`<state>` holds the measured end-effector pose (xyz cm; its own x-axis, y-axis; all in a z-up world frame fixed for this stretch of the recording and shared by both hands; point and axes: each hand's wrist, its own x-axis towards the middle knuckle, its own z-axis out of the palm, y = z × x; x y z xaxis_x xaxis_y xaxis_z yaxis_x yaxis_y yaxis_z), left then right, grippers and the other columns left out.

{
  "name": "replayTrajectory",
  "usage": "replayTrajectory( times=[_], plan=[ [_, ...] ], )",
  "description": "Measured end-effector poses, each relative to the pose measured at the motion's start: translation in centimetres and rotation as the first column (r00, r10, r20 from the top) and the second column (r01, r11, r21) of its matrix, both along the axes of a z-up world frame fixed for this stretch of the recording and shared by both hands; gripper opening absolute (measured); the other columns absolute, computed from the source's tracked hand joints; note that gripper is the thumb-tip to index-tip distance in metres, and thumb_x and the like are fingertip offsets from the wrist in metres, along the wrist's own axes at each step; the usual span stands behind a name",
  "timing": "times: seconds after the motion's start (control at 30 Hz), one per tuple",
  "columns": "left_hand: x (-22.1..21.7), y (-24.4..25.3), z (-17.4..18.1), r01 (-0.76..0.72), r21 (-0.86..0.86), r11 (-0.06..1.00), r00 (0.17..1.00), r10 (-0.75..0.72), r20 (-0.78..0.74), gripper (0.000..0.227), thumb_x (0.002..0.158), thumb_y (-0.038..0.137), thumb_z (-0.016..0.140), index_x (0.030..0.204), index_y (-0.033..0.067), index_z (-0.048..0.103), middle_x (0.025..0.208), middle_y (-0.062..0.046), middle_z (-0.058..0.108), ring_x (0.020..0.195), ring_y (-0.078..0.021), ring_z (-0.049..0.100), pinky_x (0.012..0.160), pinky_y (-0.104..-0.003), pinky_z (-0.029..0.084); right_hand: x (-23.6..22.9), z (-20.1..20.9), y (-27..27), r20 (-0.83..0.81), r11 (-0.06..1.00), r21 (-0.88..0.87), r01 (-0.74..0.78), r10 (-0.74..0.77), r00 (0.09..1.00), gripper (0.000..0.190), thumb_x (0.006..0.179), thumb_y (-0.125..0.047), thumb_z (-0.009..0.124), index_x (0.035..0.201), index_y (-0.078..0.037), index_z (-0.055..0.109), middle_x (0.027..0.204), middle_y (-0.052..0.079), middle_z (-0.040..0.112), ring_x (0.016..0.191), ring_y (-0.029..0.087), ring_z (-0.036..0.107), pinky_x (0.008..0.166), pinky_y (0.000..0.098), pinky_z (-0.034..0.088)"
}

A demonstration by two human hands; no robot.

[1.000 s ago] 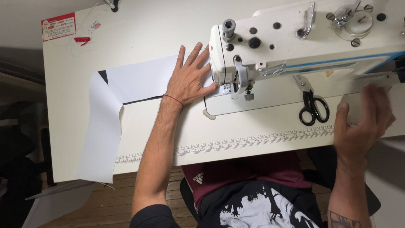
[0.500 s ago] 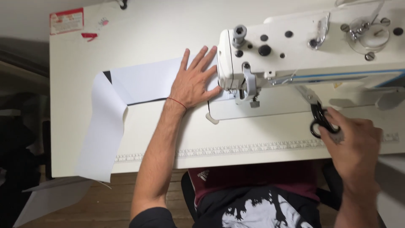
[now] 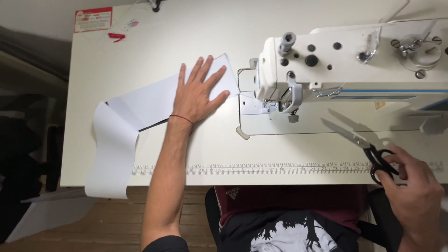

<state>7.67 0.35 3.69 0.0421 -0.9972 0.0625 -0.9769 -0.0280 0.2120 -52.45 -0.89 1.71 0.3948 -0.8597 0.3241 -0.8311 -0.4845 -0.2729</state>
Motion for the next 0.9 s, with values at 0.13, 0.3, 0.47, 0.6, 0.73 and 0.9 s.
replayTrajectory(
  times=[0.13, 0.3, 0.47, 0.6, 0.73, 0.9],
  plan=[
    [2.3, 4.6, -0.3, -0.163, -0.051, 0.985, 0.986, 0.16, -0.055, 0.076, 0.115, 0.069, 0.049, 0.179, 0.0281, 0.052, 0.193, -0.014, 0.028, 0.178, -0.0386, 0.022, 0.14, -0.071, 0.005, 0.2, 1.3, -0.8, -0.125, 0.957, 0.069, -0.28, 0.287, 0.95, 0.071, 0.097, -0.015, 0.09, 0.167, -0.012, 0.077, 0.121, 0.011, 0.085, 0.102, 0.03, 0.074, 0.108, 0.0476, 0.06],
    [2.4, 7.3, 1.1, -0.318, -0.016, 0.948, 0.948, 0.318, -0.011, 0.08, 0.103, 0.074, 0.062, 0.166, 0.0256, 0.061, 0.175, -0.018, 0.044, 0.159, -0.0373, 0.038, 0.122, -0.06, 0.024, 7.7, 1.1, 2.1, 0.371, 0.386, 0.83, -0.403, 0.156, 0.915, 0.065, 0.106, -0.018, 0.065, 0.17, -0.019, 0.058, 0.102, 0.0, 0.091, 0.097, 0.015, 0.083, 0.095, 0.0322, 0.063],
    [4.8, 6.2, 0.9, -0.429, 0.103, 0.898, 0.857, 0.44, -0.267, 0.131, 0.077, 0.063, 0.103, 0.182, 0.0217, 0.036, 0.155, -0.015, 0.056, 0.145, -0.0358, 0.058, 0.123, -0.058, 0.042, 18.1, 2.2, 5.7, 0.753, -0.283, 0.6, -0.748, -0.113, 0.648, 0.053, 0.122, -0.039, 0.043, 0.163, -0.007, 0.052, 0.071, 0.012, 0.055, 0.055, 0.02, 0.044, 0.054, 0.0325, 0.043],
    [8.2, 5.2, -1.1, -0.416, -0.086, 0.905, 0.762, 0.295, -0.577, 0.042, 0.09, 0.04, 0.097, 0.125, 0.0197, 0.085, 0.11, 0.001, 0.07, 0.099, -0.018, 0.061, 0.094, -0.034, 0.048, 24.1, 1.8, 4.5, 0.731, -0.53, 0.482, -0.698, -0.196, 0.653, 0.092, 0.105, -0.075, 0.043, 0.169, -0.009, 0.038, 0.087, 0.018, 0.054, 0.058, 0.018, 0.046, 0.044, 0.0293, 0.056],
    [8.3, 6.7, -0.6, -0.459, -0.133, 0.879, 0.557, 0.168, -0.813, 0.014, 0.106, 0.029, 0.087, 0.101, 0.016, 0.087, 0.094, 0.008, 0.06, 0.084, -0.0073, 0.051, 0.084, -0.023, 0.044, 28.5, 3.3, 3.0, 0.637, -0.591, 0.525, -0.613, -0.205, 0.743, 0.098, 0.099, -0.081, 0.036, 0.164, -0.008, 0.039, 0.084, 0.018, 0.06, 0.048, 0.019, 0.05, 0.039, 0.0281, 0.052],
    [9.8, 7.3, -0.7, -0.49, -0.147, 0.859, 0.499, 0.138, -0.855, 0.011, 0.107, 0.023, 0.087, 0.101, 0.0141, 0.086, 0.1, 0.006, 0.076, 0.089, -0.0056, 0.06, 0.083, -0.022, 0.047, 33.2, 5.2, 3.2, 0.582, -0.446, 0.684, -0.577, -0.143, 0.801, 0.09, 0.104, -0.078, 0.03, 0.159, -0.007, 0.045, 0.082, 0.015, 0.061, 0.053, 0.018, 0.05, 0.038, 0.0268, 0.048]
  ],
)
